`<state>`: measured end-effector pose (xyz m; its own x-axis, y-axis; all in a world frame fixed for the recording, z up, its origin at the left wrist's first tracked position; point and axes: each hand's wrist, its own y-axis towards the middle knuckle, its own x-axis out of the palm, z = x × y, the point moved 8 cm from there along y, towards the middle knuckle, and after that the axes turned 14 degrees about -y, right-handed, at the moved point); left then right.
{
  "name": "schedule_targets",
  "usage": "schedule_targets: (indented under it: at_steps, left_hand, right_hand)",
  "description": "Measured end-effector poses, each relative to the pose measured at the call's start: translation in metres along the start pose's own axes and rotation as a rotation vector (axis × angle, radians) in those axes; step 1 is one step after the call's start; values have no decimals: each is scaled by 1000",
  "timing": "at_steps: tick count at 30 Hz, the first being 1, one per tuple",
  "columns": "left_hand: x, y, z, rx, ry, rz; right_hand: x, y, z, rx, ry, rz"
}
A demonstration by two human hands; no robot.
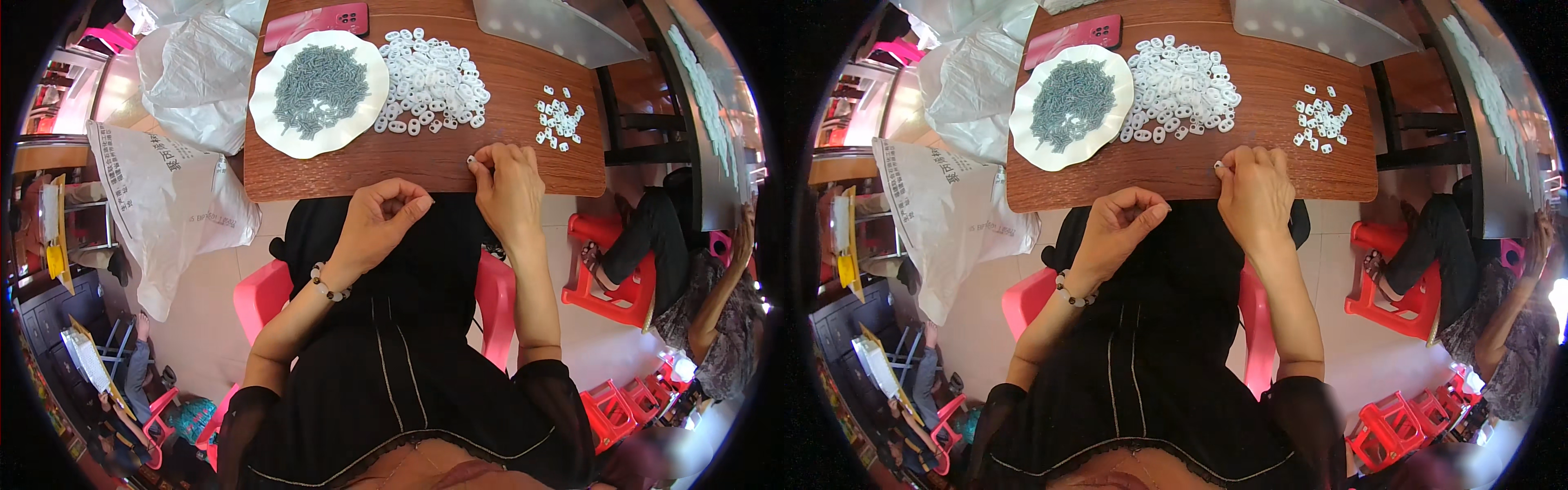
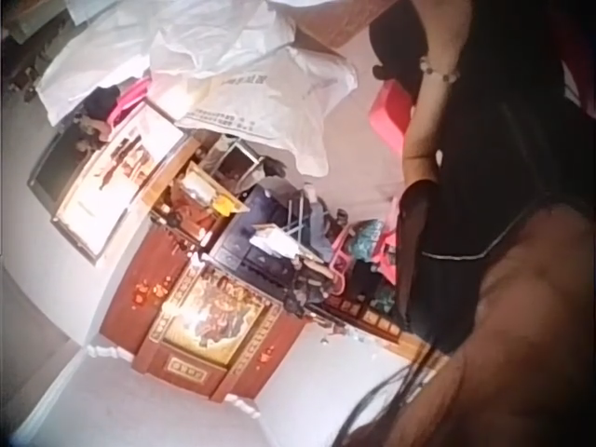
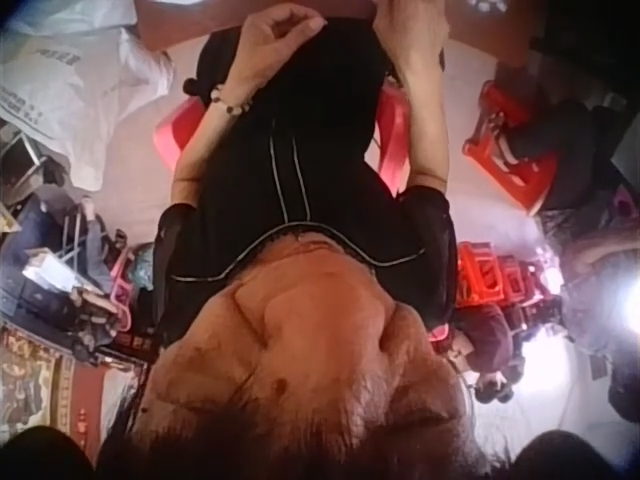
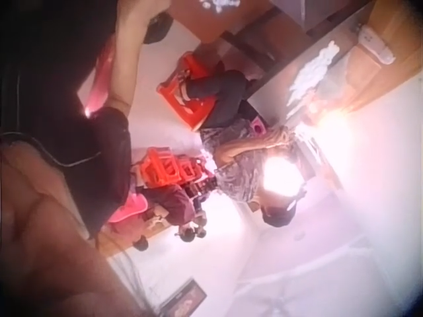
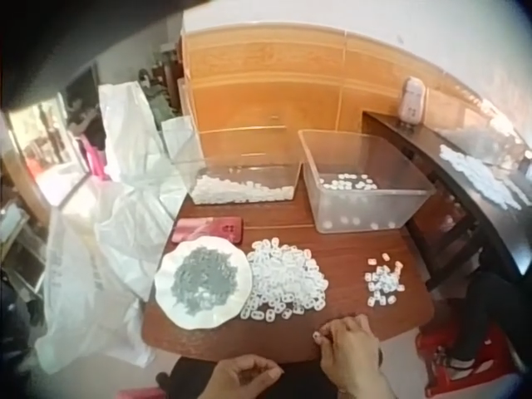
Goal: Assembling small white plastic components by inserting tiny pins into them.
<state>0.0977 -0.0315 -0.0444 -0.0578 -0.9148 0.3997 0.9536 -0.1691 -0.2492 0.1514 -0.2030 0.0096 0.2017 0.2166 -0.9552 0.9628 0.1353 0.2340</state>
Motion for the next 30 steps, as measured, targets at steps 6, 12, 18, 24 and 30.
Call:
schedule_targets:
  at_steps: [6,12,18,24,30]
  left_hand:
    - [0,2,6,28,34,0]
    - [4,7,13,61,10,6]
    - [12,13,18,65,-18,-6]
    - [24,12,22,24,-19,-21]
    - [31,12,19,35,-8,-28]
  right_hand:
    - [8,5,-6,-16,23,-133]
    - [2,1,-1,49,100,-82]
    - [5,-12,12,187,419,-138]
    - [9,-32,6,326,1059,-231]
    - [1,-40,3,316,1106,-131]
